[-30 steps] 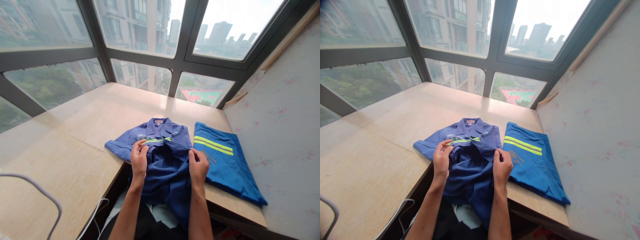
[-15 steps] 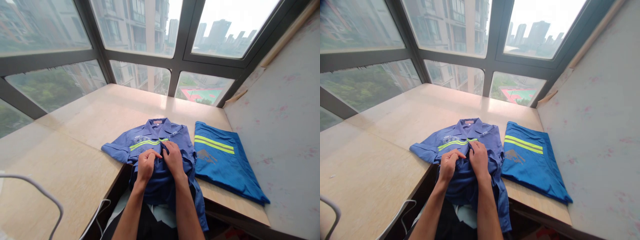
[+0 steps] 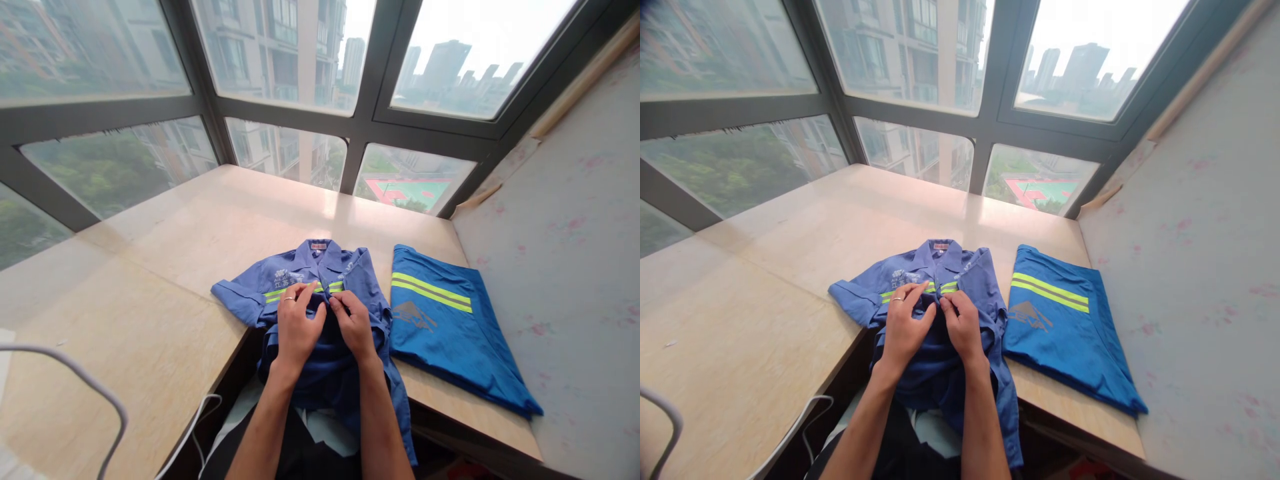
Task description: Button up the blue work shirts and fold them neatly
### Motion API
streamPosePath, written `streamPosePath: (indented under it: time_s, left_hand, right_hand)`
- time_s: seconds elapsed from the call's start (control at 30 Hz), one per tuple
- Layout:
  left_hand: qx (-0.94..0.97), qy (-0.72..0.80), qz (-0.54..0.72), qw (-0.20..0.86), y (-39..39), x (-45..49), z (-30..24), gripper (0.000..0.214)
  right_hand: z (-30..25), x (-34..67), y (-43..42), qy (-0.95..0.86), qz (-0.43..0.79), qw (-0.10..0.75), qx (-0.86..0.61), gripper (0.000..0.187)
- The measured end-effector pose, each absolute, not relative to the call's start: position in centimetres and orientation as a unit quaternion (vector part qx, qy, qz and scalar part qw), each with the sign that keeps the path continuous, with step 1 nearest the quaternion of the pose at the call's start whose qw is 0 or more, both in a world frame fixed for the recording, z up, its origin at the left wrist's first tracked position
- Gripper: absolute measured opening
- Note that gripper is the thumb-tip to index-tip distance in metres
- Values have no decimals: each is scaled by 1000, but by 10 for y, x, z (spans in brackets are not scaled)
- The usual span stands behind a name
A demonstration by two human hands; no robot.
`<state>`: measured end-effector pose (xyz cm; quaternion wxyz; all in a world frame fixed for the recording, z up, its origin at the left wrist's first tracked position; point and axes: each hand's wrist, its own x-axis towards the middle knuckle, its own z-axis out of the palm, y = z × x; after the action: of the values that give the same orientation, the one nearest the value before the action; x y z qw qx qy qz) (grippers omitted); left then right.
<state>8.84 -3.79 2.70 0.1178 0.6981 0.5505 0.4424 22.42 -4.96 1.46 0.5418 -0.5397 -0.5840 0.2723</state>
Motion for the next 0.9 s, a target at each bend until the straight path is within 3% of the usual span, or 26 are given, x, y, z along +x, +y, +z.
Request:
streamPosePath:
  time_s: [0.33, 0.43, 0.9]
  left_hand:
    - [738, 482, 434, 188, -42, 90, 32, 31]
    - [734, 480, 444, 185, -42, 90, 31, 20]
    - [734, 467, 463, 170, -43, 94, 25, 20]
  right_hand:
    - [23, 231, -61, -569, 309, 546, -533, 18]
    - [23, 232, -63, -561, 320, 545, -535, 19]
    - [27, 235, -67, -529, 345, 556, -540, 25]
